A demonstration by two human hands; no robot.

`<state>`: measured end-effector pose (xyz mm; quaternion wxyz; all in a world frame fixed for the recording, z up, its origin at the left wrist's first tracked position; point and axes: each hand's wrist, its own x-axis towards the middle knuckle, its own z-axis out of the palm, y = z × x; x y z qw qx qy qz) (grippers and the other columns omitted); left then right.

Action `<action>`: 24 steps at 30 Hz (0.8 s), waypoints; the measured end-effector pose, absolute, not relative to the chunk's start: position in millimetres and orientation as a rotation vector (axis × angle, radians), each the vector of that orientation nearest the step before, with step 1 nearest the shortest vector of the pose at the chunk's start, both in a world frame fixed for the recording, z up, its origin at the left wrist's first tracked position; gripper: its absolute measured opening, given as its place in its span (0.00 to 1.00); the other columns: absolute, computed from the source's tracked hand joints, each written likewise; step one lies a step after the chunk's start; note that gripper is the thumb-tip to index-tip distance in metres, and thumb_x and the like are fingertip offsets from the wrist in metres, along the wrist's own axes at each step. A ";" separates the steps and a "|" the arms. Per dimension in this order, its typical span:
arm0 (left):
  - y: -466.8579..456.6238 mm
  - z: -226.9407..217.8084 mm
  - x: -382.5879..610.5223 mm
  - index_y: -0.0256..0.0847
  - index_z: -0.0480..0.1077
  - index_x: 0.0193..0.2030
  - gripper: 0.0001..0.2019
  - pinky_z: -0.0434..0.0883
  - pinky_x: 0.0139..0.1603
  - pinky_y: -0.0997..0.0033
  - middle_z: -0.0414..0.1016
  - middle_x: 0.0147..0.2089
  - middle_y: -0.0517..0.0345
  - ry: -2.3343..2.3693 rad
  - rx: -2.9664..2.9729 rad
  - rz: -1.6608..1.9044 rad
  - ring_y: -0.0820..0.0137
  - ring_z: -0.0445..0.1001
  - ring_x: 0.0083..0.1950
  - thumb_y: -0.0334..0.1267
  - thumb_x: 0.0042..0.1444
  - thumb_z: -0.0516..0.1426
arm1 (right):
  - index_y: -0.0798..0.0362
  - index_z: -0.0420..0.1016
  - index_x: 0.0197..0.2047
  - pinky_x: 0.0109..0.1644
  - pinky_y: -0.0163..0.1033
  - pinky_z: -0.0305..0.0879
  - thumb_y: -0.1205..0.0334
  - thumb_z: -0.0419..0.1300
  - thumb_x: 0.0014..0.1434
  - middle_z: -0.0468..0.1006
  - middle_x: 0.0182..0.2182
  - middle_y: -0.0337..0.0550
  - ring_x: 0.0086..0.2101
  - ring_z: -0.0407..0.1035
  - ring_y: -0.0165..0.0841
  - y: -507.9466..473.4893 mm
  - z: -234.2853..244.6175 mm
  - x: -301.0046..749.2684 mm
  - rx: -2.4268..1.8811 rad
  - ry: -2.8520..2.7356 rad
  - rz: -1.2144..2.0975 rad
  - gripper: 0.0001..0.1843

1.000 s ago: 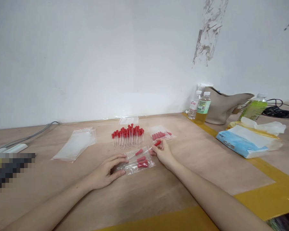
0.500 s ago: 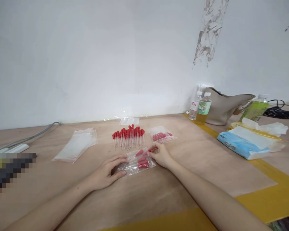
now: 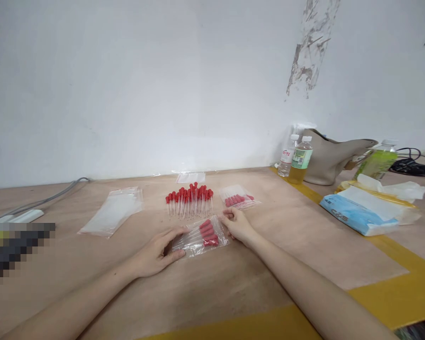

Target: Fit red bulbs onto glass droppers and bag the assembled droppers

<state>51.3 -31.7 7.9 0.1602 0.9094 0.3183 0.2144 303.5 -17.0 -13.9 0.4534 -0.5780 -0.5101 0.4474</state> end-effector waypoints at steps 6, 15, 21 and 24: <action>-30.9 8.1 50.2 0.45 0.55 0.57 0.23 0.57 0.57 0.57 0.61 0.56 0.53 0.898 2.630 0.550 0.62 0.58 0.58 0.46 0.55 0.50 | 0.58 0.70 0.27 0.18 0.27 0.56 0.55 0.63 0.42 0.71 0.19 0.37 0.18 0.63 0.23 -19.5 -5.8 300.5 -1.301 -1.477 1.339 0.15; -27.1 -0.3 45.2 0.45 0.59 0.54 0.19 0.57 0.57 0.58 0.60 0.57 0.54 1.054 2.598 0.638 0.63 0.56 0.59 0.45 0.56 0.48 | 0.57 0.71 0.33 0.32 0.38 0.69 0.61 0.58 0.50 0.76 0.28 0.45 0.27 0.71 0.32 -29.6 20.5 363.8 -1.075 -1.087 1.465 0.09; -26.5 -1.2 45.5 0.44 0.64 0.50 0.16 0.58 0.57 0.60 0.62 0.56 0.54 1.001 2.619 0.647 0.65 0.58 0.57 0.43 0.56 0.49 | 0.54 0.68 0.33 0.34 0.33 0.69 0.65 0.54 0.53 0.75 0.33 0.44 0.32 0.71 0.30 7.7 23.2 366.9 -1.019 -0.875 1.026 0.04; -25.6 -2.3 45.0 0.44 0.64 0.50 0.16 0.58 0.57 0.59 0.62 0.56 0.53 0.994 2.620 0.647 0.65 0.58 0.58 0.43 0.56 0.49 | 0.53 0.64 0.33 0.30 0.33 0.68 0.64 0.49 0.56 0.75 0.32 0.45 0.29 0.70 0.29 28.4 12.1 344.2 -1.233 -1.003 0.836 0.05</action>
